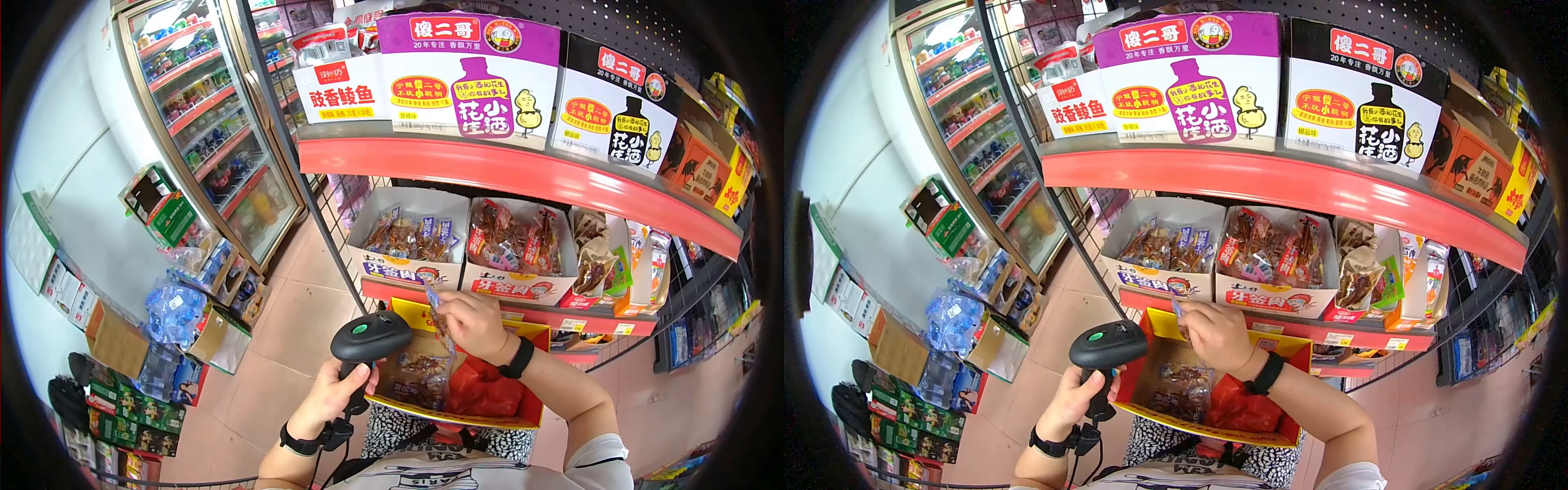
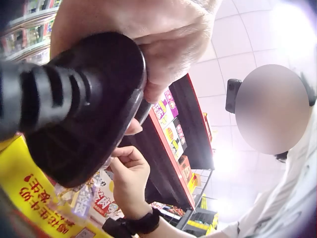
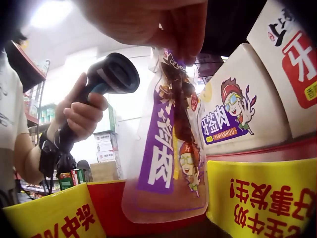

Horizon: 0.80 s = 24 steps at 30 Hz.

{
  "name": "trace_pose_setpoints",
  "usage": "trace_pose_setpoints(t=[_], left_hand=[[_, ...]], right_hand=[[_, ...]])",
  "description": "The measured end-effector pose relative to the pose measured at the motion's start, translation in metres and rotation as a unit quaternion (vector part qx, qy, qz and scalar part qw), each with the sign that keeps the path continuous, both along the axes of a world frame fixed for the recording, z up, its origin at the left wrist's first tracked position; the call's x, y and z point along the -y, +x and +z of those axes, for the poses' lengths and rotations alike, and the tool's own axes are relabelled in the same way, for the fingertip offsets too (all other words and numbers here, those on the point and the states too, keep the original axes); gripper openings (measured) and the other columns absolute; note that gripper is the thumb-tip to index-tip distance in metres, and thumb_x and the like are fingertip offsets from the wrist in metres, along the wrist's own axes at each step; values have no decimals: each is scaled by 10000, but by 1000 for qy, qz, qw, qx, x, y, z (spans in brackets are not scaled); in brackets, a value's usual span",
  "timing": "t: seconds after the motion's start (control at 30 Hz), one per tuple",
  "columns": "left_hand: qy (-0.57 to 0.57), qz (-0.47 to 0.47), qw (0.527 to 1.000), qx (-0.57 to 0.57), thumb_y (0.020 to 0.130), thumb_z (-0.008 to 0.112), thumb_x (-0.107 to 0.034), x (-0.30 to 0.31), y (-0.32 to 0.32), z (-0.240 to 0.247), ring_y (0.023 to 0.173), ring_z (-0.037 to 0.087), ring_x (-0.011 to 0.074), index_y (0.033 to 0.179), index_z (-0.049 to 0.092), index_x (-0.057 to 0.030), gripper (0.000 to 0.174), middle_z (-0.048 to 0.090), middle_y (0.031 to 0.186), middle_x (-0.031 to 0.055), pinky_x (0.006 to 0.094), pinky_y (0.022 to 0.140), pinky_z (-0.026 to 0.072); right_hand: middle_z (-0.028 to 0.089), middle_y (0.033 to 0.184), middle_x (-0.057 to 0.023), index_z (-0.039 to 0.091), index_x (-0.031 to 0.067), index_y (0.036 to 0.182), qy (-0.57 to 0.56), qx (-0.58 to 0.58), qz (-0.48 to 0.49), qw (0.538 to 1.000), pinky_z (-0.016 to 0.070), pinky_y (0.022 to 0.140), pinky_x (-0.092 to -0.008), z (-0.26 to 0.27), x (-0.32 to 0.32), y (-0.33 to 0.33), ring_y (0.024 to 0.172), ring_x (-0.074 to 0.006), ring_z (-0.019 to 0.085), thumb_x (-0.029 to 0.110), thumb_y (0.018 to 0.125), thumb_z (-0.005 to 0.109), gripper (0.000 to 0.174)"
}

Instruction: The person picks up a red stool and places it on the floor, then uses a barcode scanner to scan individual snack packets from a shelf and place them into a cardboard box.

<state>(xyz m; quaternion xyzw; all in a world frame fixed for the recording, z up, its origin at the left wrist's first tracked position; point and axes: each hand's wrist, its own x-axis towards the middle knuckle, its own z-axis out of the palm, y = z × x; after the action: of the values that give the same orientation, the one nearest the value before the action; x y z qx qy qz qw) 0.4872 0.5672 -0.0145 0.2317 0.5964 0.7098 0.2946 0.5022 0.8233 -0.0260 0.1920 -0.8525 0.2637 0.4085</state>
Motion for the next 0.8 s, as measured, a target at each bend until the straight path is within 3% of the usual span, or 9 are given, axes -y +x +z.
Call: trace_pose_setpoints(t=[0.17,0.23,0.37,0.4,0.5,0.57,0.6,0.67,0.8], left_hand=[[4,45,999,13,888,525,-265,5,-3,-1,678,516,98,1071,526,2,323,550,770,27,232,631,422],[7,50,999,15,889,523,-255,6,-2,-1,677,516,100,1072,525,0,314,550,769,27,232,633,422],[4,49,999,9,892,519,-232,9,-4,-4,673,518,104,1073,525,-3,292,550,763,25,235,637,425],[4,49,999,8,892,519,-232,10,-4,-5,673,518,104,1073,525,-3,292,550,763,25,235,637,425],[-13,55,998,10,889,524,-234,11,-3,-5,671,519,106,1073,527,-4,295,550,757,25,237,634,429],[-39,84,996,-2,851,548,-382,9,-3,-6,622,508,115,1039,509,10,437,538,704,52,235,588,414],[-38,83,996,-3,851,548,-382,10,-3,-6,622,508,115,1039,509,10,437,538,704,52,235,588,414],[-39,82,996,-2,852,547,-373,11,-3,-8,622,510,118,1033,512,10,424,539,701,53,235,592,414],[-20,71,997,17,885,529,-226,15,-3,-12,667,524,109,1057,529,6,289,556,765,33,242,627,433]], right_hand=[[596,823,-96,541,54,754,17,109,45,993,468,597,-357,-10,2,-2,719,-264,597,2,669,553,101],[606,777,-64,576,69,792,110,253,115,954,477,613,-355,-14,6,-2,700,-246,606,-22,665,540,160],[595,851,-92,552,72,1015,118,265,194,937,478,630,-358,-30,21,2,773,-266,596,-13,664,535,361],[595,851,-92,552,72,1015,118,264,195,937,478,630,-358,-31,21,1,773,-266,596,-13,664,535,361],[590,892,-104,559,61,1015,129,278,180,935,479,654,-365,-20,21,-5,797,-275,591,-8,692,532,332],[583,925,-111,565,50,988,67,189,136,970,470,688,-396,-10,19,-16,811,-294,586,5,735,522,260],[583,925,-111,565,50,988,67,189,134,971,470,688,-396,-1,18,-22,811,-294,586,5,735,522,260],[593,925,-120,572,46,961,39,67,9,997,457,711,-424,21,15,-36,819,-312,582,27,770,517,200],[608,872,-132,573,43,949,-19,91,-38,995,448,707,-425,35,2,-84,807,-320,578,90,791,527,171]])
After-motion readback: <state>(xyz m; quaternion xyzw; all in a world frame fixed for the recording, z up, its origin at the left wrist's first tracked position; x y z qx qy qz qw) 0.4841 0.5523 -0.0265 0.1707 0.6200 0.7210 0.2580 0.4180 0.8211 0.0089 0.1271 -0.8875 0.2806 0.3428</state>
